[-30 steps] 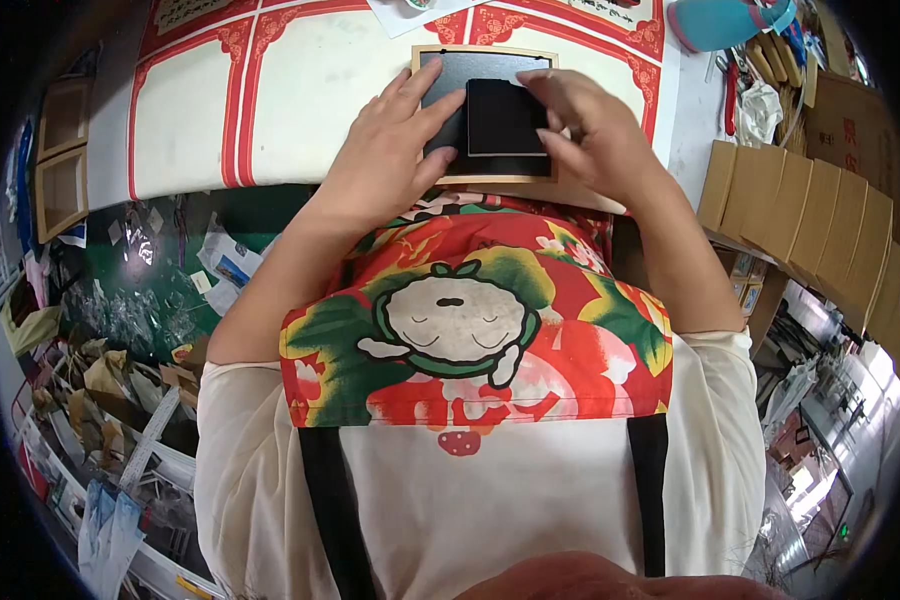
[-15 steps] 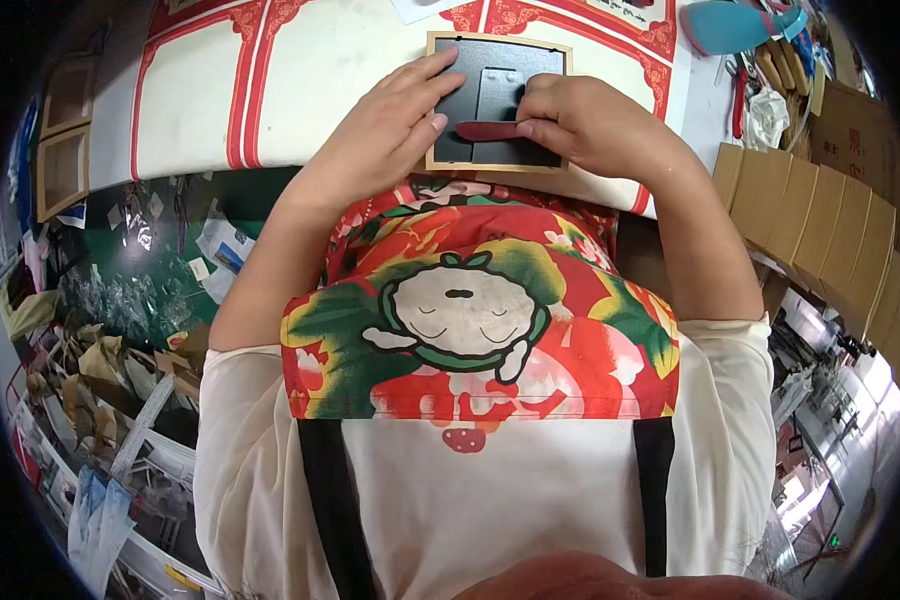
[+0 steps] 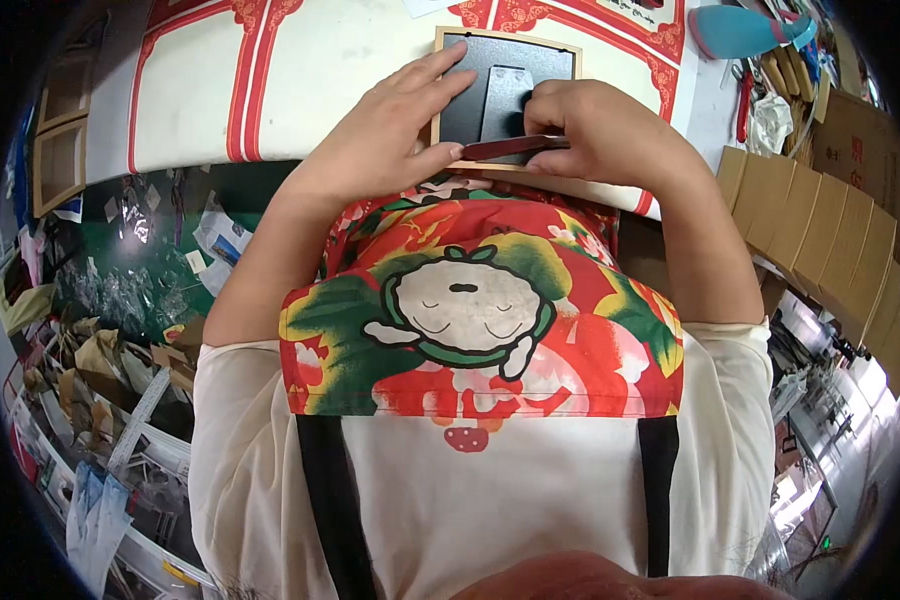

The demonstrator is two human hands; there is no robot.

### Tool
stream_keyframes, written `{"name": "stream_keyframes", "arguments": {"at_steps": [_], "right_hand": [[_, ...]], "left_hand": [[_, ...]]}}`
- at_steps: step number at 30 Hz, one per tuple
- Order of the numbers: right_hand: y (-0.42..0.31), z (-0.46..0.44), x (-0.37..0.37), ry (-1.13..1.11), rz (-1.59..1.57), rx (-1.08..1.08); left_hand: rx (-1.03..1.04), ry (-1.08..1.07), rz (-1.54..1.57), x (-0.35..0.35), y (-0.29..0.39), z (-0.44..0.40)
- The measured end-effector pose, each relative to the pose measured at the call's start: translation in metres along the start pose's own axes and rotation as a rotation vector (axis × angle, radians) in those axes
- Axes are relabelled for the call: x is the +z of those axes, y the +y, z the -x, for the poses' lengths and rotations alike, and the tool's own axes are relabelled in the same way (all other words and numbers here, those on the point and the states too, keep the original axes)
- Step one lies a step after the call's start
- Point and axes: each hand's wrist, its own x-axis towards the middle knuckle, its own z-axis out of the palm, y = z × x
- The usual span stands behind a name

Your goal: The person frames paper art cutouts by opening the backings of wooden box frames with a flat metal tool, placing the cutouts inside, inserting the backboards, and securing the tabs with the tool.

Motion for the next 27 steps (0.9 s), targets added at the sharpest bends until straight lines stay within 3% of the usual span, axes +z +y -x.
{"name": "stream_keyframes", "arguments": {"at_steps": [6,9,15,21,27], "right_hand": [[0.005,-0.006,0.014,0.087,0.069,0.086],[-0.006,-0.013,0.005,-0.018,0.096,0.214],[-0.02,-0.018,0.012,0.098,0.192,0.26],[-0.014,-0.005,0.001,0.1,-0.025,0.051],[-0.016,-0.01,0.012,0.054,0.099,0.044]], "left_hand": [[-0.042,0.001,0.079,0.002,0.003,0.001],[-0.059,-0.003,0.139,-0.001,0.006,0.001],[-0.064,0.007,0.177,-0.003,0.009,0.005],[-0.091,0.04,0.26,-0.005,0.006,0.012],[-0.098,-0.004,0.193,-0.007,0.006,0.01]]}}
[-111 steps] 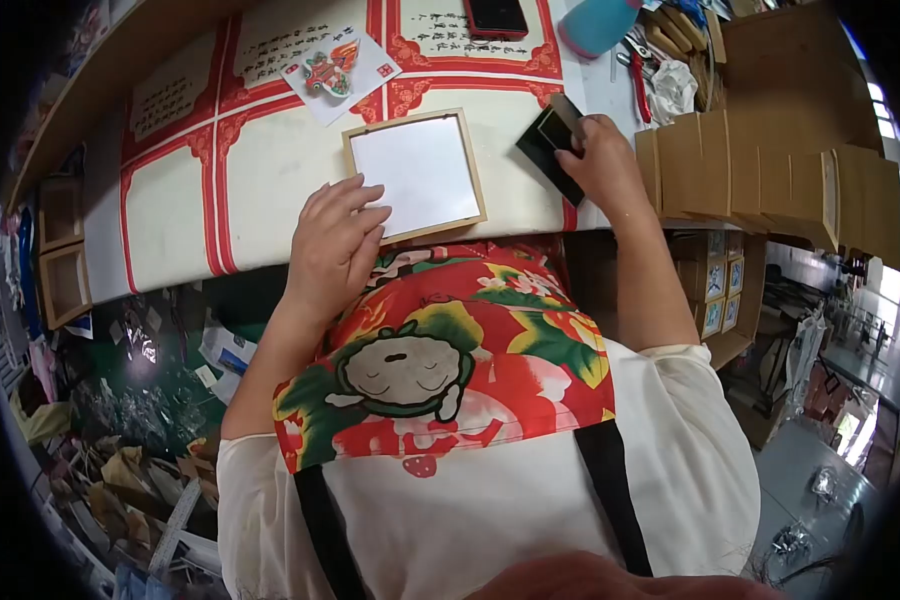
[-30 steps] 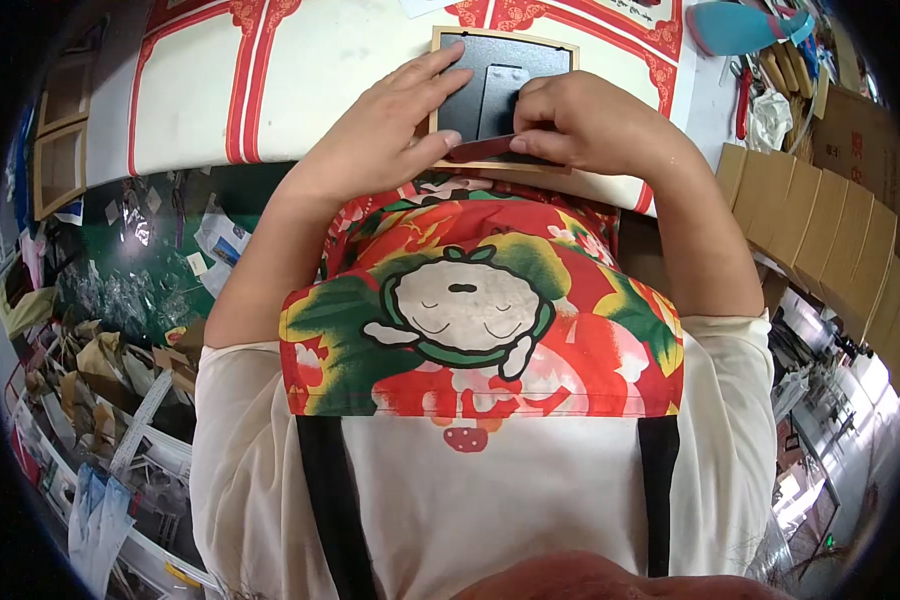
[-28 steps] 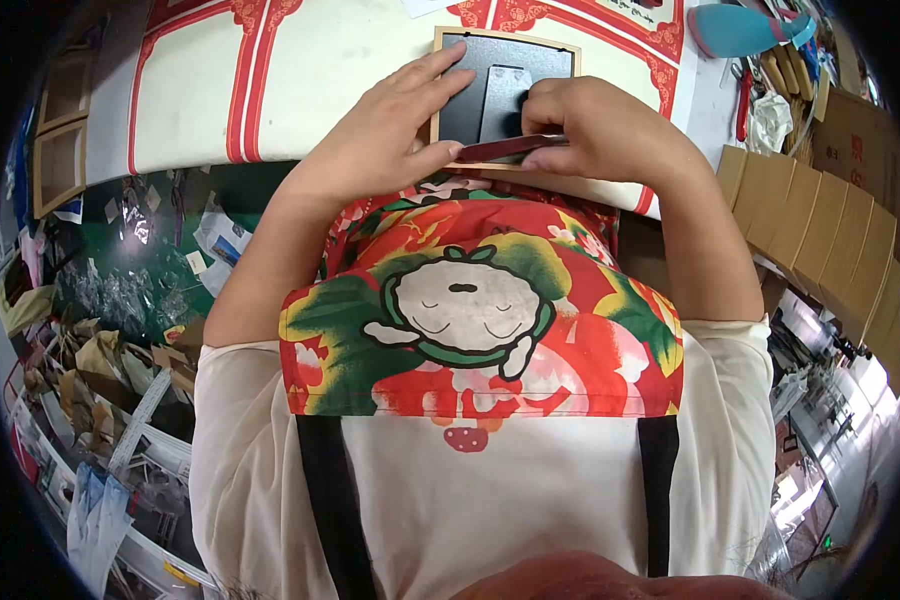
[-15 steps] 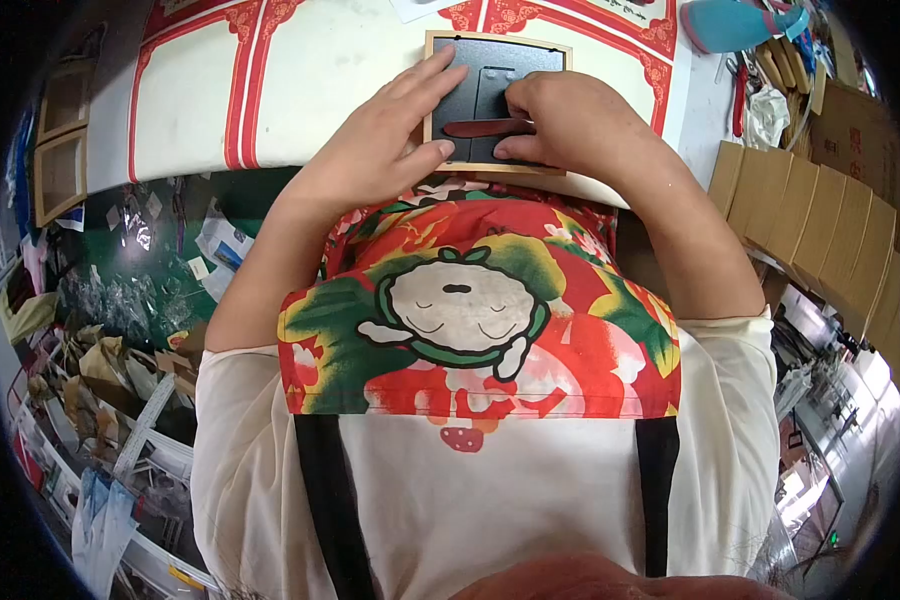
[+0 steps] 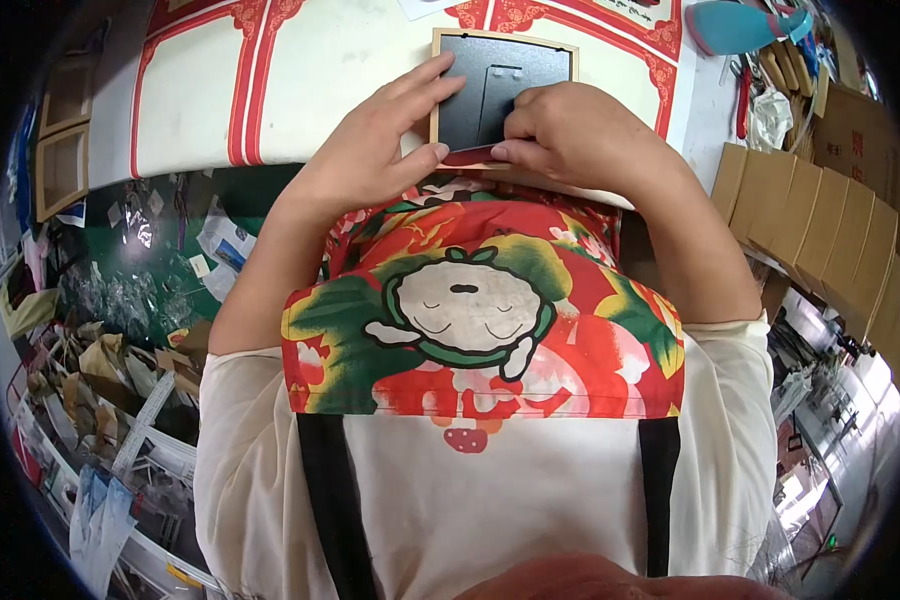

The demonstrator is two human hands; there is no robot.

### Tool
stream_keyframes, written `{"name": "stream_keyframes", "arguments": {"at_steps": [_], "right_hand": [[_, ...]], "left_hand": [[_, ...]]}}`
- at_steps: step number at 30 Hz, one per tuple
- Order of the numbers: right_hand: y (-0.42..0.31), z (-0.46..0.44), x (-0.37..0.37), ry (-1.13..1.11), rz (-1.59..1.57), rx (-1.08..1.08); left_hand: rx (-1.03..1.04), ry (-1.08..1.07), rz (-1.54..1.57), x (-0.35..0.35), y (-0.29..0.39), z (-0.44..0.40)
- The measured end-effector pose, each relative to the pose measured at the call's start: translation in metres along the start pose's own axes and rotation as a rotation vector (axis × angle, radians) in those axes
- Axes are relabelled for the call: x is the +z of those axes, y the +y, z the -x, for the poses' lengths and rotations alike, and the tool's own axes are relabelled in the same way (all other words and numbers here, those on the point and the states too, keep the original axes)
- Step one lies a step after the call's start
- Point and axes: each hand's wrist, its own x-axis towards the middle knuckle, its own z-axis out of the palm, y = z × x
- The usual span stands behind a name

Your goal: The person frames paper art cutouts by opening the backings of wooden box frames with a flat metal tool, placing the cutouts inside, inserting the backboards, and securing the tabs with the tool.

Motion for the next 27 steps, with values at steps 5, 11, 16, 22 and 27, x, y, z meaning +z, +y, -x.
{"name": "stream_keyframes", "arguments": {"at_steps": [5,11,16,22,27], "right_hand": [[-0.005,-0.012,-0.008,-0.127,0.036,0.171],[-0.009,-0.021,-0.018,-0.214,0.035,0.306],[-0.002,-0.015,-0.015,-0.149,0.01,0.242],[0.034,0.001,-0.009,0.345,-0.314,0.304],[0.031,-0.005,0.001,0.519,0.115,0.215]], "left_hand": [[-0.008,0.028,-0.118,0.004,0.001,0.0],[-0.064,0.07,-0.106,0.009,0.007,-0.004],[0.004,0.112,-0.137,0.01,0.005,-0.005],[0.018,0.344,-0.028,0.002,-0.007,-0.015],[0.033,0.388,-0.142,0.009,-0.022,-0.04]]}}
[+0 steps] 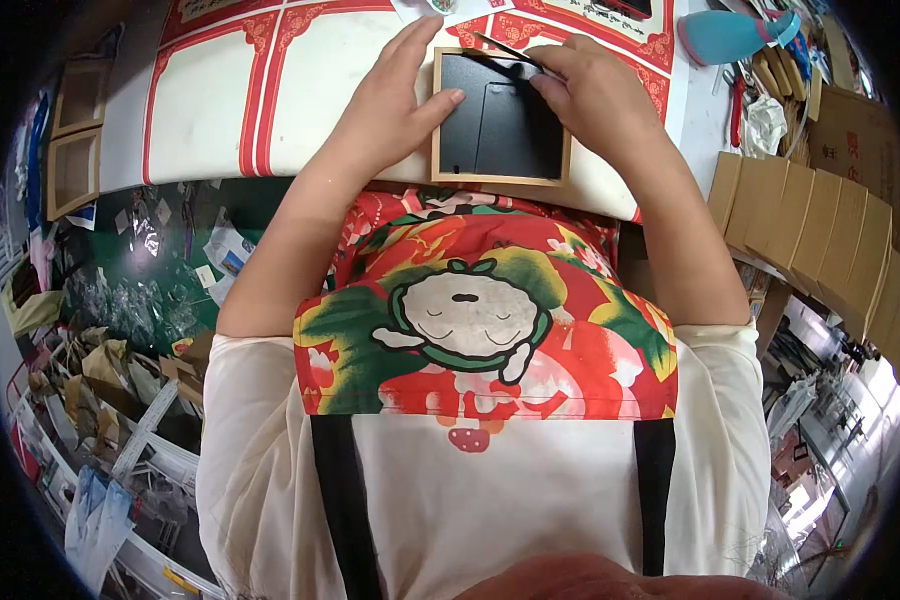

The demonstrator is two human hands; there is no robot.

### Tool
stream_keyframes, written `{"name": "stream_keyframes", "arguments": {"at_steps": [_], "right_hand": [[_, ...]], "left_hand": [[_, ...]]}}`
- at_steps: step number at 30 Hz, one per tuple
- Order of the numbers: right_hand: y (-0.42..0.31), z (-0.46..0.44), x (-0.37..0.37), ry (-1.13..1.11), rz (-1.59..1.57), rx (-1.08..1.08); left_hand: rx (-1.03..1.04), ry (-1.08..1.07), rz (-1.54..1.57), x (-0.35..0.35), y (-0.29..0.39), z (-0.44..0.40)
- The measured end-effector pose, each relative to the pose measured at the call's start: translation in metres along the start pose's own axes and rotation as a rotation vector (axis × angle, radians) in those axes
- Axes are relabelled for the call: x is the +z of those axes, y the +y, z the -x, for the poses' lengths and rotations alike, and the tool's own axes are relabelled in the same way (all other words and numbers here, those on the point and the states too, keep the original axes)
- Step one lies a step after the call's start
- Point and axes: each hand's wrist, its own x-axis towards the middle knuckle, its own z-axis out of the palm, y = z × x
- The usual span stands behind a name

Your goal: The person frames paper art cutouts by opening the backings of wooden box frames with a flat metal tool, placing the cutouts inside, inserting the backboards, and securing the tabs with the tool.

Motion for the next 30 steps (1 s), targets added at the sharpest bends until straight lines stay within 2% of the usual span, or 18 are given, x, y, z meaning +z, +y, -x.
{"name": "stream_keyframes", "arguments": {"at_steps": [11,15,21,24,25,30], "right_hand": [[-0.02,0.012,0.009,-0.034,0.05,-0.141],[-0.029,0.02,0.013,-0.098,0.075,-0.121],[-0.024,0.035,0.005,0.011,0.005,-0.065],[0.0,0.051,-0.009,0.168,-0.09,0.099],[0.009,0.054,-0.012,0.142,-0.079,0.164],[0.02,0.06,-0.013,0.086,-0.059,0.088]], "left_hand": [[-0.006,-0.09,-0.082,0.007,0.008,0.005],[0.023,-0.051,-0.114,0.011,0.003,0.009],[0.1,-0.031,-0.244,0.005,0.016,0.006],[0.162,-0.064,-0.223,-0.004,0.034,0.005],[0.179,-0.083,-0.224,-0.002,0.037,0.005],[0.298,-0.209,-0.234,0.017,0.055,-0.012]]}}
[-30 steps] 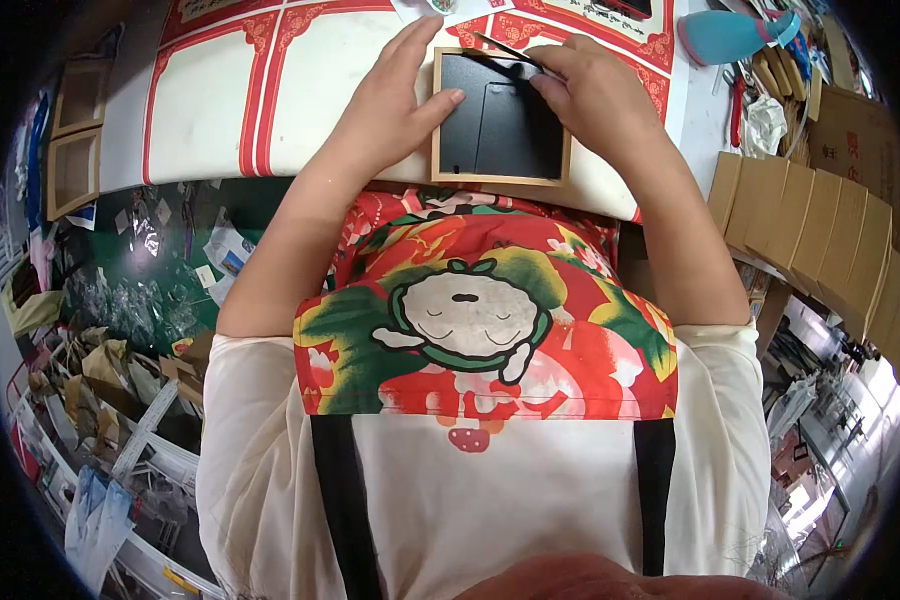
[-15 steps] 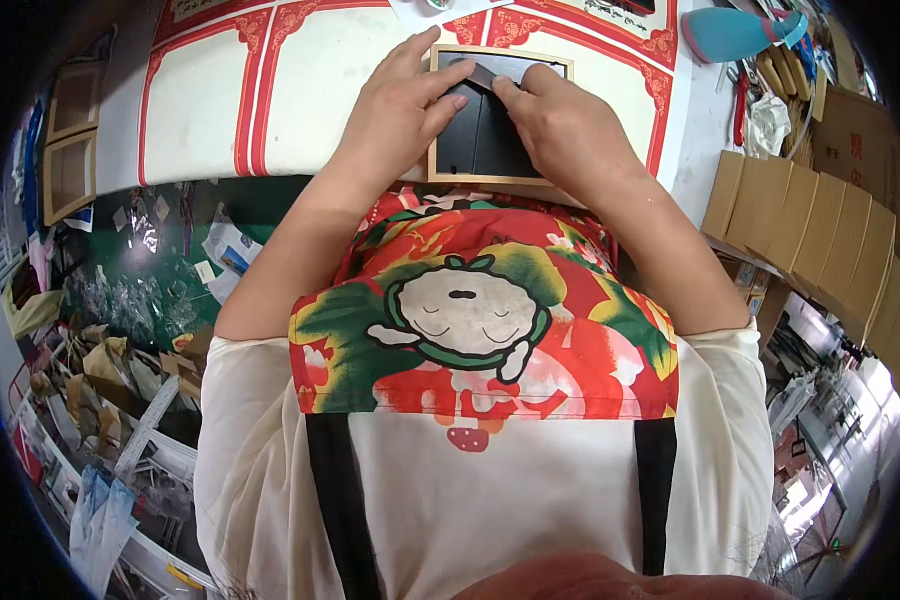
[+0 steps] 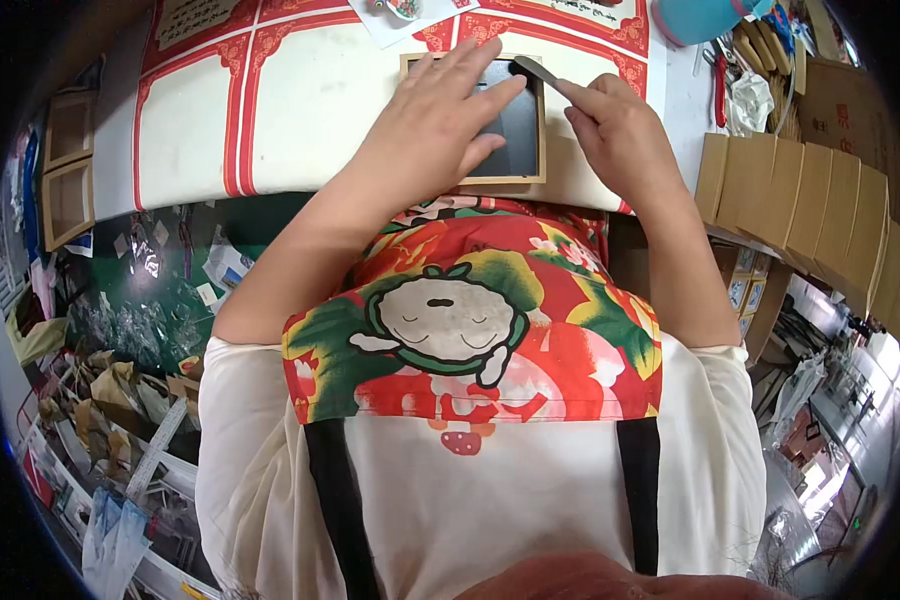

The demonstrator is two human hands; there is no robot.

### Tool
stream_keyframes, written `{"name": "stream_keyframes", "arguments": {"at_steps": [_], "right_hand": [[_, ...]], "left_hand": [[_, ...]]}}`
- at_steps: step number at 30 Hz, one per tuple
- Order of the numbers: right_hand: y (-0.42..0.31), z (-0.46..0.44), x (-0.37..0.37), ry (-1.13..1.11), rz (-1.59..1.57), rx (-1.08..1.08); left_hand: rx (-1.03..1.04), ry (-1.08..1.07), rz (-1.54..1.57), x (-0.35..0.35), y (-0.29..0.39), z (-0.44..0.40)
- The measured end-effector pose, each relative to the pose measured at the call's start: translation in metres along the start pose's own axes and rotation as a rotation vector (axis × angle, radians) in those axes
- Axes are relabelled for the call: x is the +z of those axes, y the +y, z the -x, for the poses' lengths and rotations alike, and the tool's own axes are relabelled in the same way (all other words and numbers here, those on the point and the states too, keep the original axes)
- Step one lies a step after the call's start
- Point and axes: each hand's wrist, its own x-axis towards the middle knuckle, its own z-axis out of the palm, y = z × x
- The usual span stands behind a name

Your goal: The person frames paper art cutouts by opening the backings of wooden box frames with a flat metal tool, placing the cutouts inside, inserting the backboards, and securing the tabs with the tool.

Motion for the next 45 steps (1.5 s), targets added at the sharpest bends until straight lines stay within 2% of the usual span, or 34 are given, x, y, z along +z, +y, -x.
{"name": "stream_keyframes", "arguments": {"at_steps": [7,10,11,14,18,21,24,25,32,38,45], "right_hand": [[-0.024,0.011,0.011,-0.114,0.175,0.061],[-0.025,0.014,0.015,-0.111,0.162,0.045],[-0.029,0.01,0.008,-0.134,0.107,0.106],[-0.003,0.009,-0.007,-0.05,-0.114,-0.053],[0.02,0.01,-0.039,-0.441,-0.371,-0.106],[0.019,0.005,-0.042,-0.616,-0.372,-0.091],[0.023,-0.005,-0.036,-0.595,-0.267,-0.145],[0.022,-0.008,-0.035,-0.601,-0.277,-0.075],[0.027,-0.017,-0.024,-0.54,-0.205,0.008],[0.008,-0.033,-0.03,-0.691,-0.023,0.172],[0.006,-0.044,-0.032,-0.738,-0.013,0.116]], "left_hand": [[-0.108,-0.079,0.032,0.018,0.004,0.001],[-0.082,-0.099,-0.005,0.017,0.003,0.001],[-0.073,-0.099,-0.014,0.016,0.003,0.002],[-0.044,-0.088,-0.017,0.015,0.003,0.002],[-0.024,-0.061,0.01,0.015,0.005,0.006],[0.02,-0.145,0.034,0.01,0.008,0.003],[0.018,-0.178,0.057,0.009,0.016,0.005],[0.01,-0.171,0.061,0.009,0.017,0.005],[-0.126,-0.088,0.108,0.016,0.023,0.0],[-0.138,-0.051,0.087,0.022,0.024,-0.003],[-0.108,0.057,0.081,0.019,0.022,0.0]]}}
